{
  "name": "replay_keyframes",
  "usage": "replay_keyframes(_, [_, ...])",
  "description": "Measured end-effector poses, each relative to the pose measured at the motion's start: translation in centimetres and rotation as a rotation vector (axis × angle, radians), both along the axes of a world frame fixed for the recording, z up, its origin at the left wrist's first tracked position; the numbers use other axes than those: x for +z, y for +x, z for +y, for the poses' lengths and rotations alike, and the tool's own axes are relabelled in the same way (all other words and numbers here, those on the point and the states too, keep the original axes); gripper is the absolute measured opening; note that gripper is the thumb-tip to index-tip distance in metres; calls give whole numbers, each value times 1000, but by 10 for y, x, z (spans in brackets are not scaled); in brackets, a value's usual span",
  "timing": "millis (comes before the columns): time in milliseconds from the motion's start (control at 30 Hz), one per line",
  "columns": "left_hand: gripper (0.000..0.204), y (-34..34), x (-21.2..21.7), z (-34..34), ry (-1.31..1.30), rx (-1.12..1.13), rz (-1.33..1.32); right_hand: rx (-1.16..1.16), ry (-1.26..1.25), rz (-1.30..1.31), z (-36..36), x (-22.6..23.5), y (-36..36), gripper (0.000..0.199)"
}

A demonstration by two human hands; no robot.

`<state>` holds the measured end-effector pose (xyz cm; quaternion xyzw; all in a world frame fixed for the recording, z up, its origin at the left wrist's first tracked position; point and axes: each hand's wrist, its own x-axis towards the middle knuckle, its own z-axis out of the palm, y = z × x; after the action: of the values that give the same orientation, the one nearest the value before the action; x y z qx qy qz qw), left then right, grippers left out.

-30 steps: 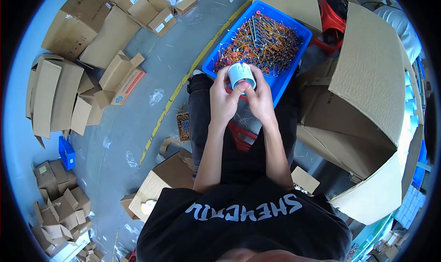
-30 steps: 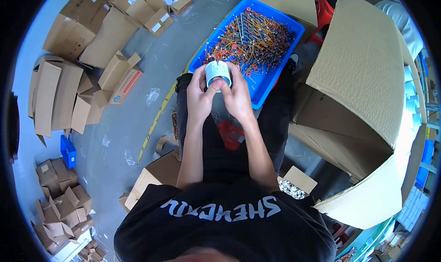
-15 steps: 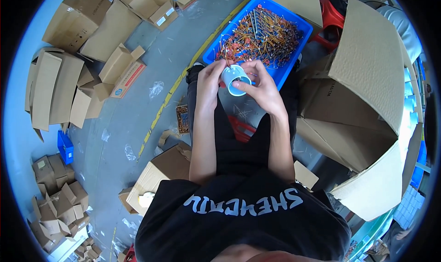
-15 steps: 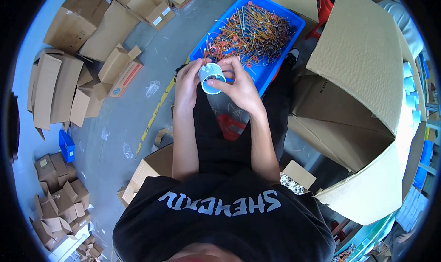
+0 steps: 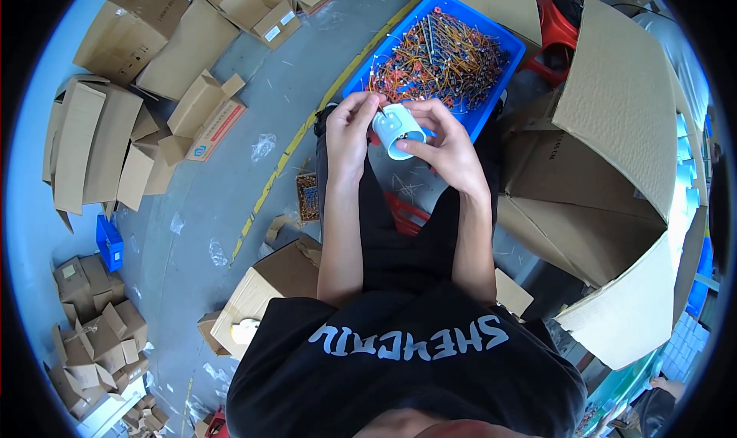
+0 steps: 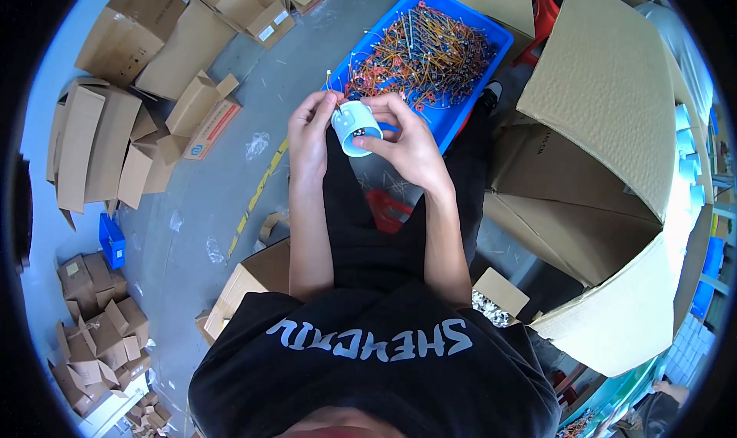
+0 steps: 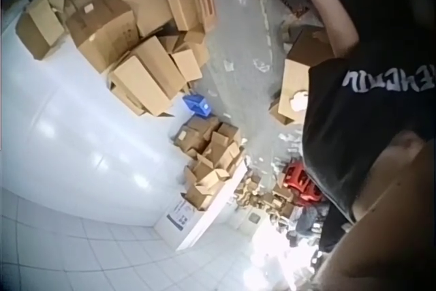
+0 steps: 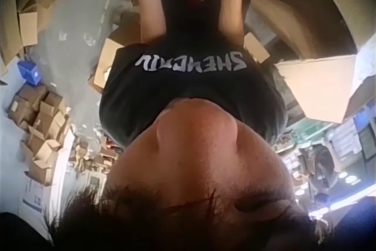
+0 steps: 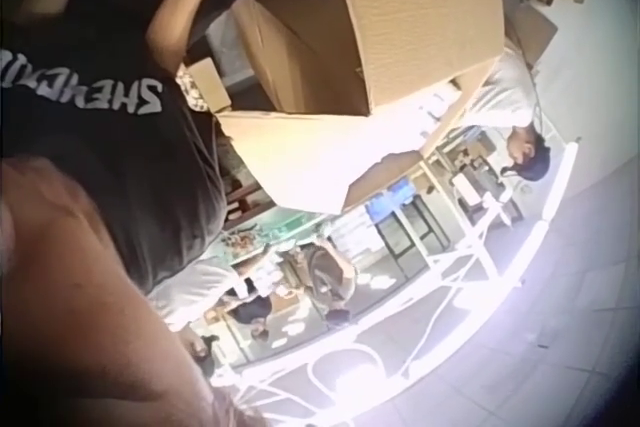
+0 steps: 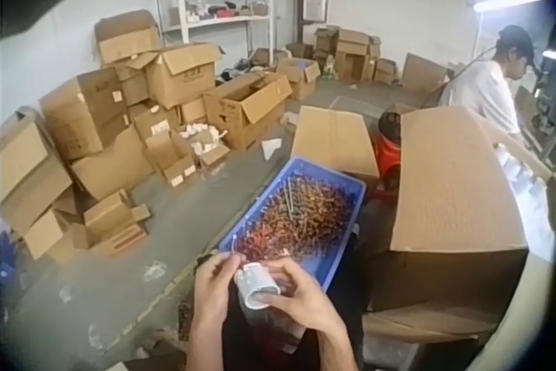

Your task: The person installs wired components from a tray into plastic cups by hand and places the assembled cups into a cardboard box.

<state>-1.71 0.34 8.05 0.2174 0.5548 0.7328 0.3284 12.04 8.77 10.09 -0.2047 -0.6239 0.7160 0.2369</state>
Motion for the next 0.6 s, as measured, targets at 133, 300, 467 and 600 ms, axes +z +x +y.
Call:
replay_keyframes(133, [17,0,-5,-3,53,6,52,-28,9,42,-2,-1,1,46])
replay_keyframes(300, [12,-14,-6,-11,24,29,230,-76,90,-80,-8,5,-14,45])
replay_keyframes(467, [11,-5,4,15,84,-19,552,-349,318,-142,3,13,-6,45])
replay_keyframes(600, [21,1,20,-11,40,-218,541,-548,534,-108,-5,-11,1,51])
